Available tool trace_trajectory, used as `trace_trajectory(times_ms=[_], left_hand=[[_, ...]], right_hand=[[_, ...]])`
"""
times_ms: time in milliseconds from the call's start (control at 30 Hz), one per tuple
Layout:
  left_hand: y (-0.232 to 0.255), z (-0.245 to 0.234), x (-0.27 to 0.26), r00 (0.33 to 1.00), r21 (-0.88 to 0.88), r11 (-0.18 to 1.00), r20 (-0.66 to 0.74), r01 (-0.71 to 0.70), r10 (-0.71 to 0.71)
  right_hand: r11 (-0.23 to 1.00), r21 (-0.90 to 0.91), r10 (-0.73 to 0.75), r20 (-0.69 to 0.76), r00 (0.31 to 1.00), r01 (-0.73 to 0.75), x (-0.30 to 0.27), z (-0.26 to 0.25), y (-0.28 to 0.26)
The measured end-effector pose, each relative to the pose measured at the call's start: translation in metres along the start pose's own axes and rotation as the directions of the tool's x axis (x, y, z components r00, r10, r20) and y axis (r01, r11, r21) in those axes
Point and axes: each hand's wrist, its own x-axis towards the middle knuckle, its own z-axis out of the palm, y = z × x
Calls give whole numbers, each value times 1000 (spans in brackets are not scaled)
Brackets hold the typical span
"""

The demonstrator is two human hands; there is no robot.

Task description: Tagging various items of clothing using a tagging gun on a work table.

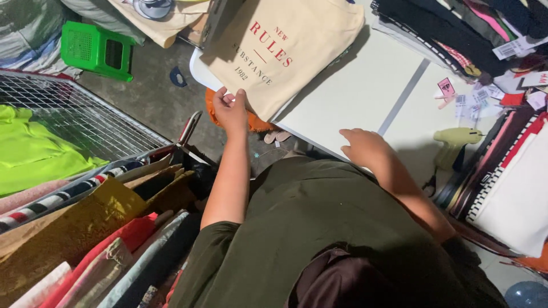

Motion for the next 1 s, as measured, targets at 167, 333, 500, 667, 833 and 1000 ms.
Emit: trace_trajectory(times_ms=[167, 333, 500, 667, 833, 1000], left_hand=[[5, 0, -3, 999, -60, 997, 13, 43, -42], [56, 6, -17, 919, -260, 889, 226, 377, -323], [92, 16, -31, 871, -379, 802, 364, 462, -330], [128, 44, -65, 857, -435, 768, 431, 471, -281], [120, 59, -113, 827, -486, 715, 512, 502, -232], [112, 62, -140, 691, -340, 706, 664, 621, -287]], right_hand=[[997, 43, -64, 3, 998, 64, 11, -14, -27], [970, 172, -178, 24, 984, 172, 22, -21, -46], [783, 579, -351, 111, 930, 226, 26, -26, -87], [263, 947, -479, -39, 877, 187, 47, -8, -112], [-462, 857, -250, -374, 893, 230, 52, -16, -122], [-422, 754, 272, -424, 864, 503, 26, -66, -118]])
